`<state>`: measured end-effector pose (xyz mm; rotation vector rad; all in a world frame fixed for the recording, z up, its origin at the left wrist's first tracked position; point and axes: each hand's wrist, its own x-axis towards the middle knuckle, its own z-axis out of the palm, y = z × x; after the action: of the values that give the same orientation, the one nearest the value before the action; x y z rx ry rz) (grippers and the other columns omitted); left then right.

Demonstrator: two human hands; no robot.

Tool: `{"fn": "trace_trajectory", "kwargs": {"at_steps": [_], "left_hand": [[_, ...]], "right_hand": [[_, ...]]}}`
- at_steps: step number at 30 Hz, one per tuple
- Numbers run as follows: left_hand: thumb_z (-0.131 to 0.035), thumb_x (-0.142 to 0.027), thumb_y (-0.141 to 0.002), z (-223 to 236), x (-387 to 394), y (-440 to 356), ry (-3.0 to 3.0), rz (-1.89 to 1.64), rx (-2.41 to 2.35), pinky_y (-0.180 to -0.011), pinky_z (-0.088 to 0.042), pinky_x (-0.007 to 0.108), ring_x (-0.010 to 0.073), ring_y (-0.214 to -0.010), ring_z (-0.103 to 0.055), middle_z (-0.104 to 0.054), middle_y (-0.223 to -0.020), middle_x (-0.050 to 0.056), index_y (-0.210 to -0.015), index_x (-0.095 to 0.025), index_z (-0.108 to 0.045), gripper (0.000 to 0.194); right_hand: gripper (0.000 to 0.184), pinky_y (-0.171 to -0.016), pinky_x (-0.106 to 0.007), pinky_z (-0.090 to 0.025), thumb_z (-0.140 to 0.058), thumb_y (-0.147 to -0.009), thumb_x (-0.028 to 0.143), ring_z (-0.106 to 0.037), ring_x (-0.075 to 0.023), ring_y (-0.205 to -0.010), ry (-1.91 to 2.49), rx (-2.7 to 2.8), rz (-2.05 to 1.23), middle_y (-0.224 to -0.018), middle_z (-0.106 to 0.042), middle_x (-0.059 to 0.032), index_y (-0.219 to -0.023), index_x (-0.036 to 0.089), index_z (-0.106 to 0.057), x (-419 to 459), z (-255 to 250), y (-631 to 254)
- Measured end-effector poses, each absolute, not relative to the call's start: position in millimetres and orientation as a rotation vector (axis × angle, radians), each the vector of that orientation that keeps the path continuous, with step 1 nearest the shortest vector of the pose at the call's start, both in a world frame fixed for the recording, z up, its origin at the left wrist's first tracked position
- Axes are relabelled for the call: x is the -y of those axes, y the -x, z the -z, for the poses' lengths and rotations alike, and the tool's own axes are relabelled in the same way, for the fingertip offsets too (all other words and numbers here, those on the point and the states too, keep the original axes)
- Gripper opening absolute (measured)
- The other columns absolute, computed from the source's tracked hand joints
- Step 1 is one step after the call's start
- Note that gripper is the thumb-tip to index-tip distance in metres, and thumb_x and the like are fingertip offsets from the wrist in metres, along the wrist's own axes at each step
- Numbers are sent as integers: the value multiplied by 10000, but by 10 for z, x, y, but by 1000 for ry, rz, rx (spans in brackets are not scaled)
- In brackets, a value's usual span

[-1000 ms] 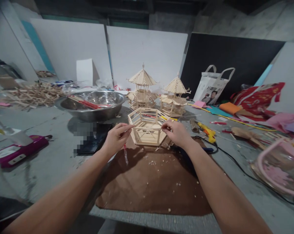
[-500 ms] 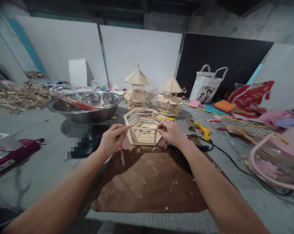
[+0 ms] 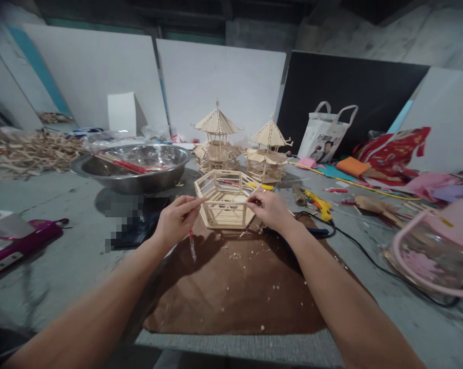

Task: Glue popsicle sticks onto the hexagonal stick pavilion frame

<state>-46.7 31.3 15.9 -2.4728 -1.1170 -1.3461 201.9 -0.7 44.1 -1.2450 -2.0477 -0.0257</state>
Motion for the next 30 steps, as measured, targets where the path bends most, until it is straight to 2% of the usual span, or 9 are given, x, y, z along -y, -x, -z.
{"fn": "trace_trajectory", "kwargs": {"at_steps": [7, 23, 30], "left_hand": [[-427, -222, -799, -154, -318, 470, 2489, 1347, 1122, -597, -420, 183, 87, -651, -532, -580, -813, 37, -995, -215, -627, 280], [-437, -192, -787, -161, -299, 459, 2543, 1411, 1148, -592, -416, 182, 82, -646, -533, -587, -821, 37, -990, -208, -626, 278], [-456, -117, -734, -159, -303, 430, 2517, 1577, 1246, -552, -394, 185, 73, -573, -483, -577, -711, 1, -1011, -169, -594, 314]], "right_hand": [[96, -577, -238, -390, -520, -747, 225, -539, -133, -641, 1264, 2029, 8, -699, -625, -34, -722, 177, -600, 4, -438, -2005], [107, -601, -248, -397, -505, -756, 238, -538, -136, -646, 1249, 2027, 17, -701, -617, -32, -724, 180, -590, 4, -424, -2004], [96, -607, -253, -399, -510, -752, 231, -539, -138, -655, 1238, 2021, -11, -708, -610, -36, -725, 173, -581, 1, -403, -2010]]}}
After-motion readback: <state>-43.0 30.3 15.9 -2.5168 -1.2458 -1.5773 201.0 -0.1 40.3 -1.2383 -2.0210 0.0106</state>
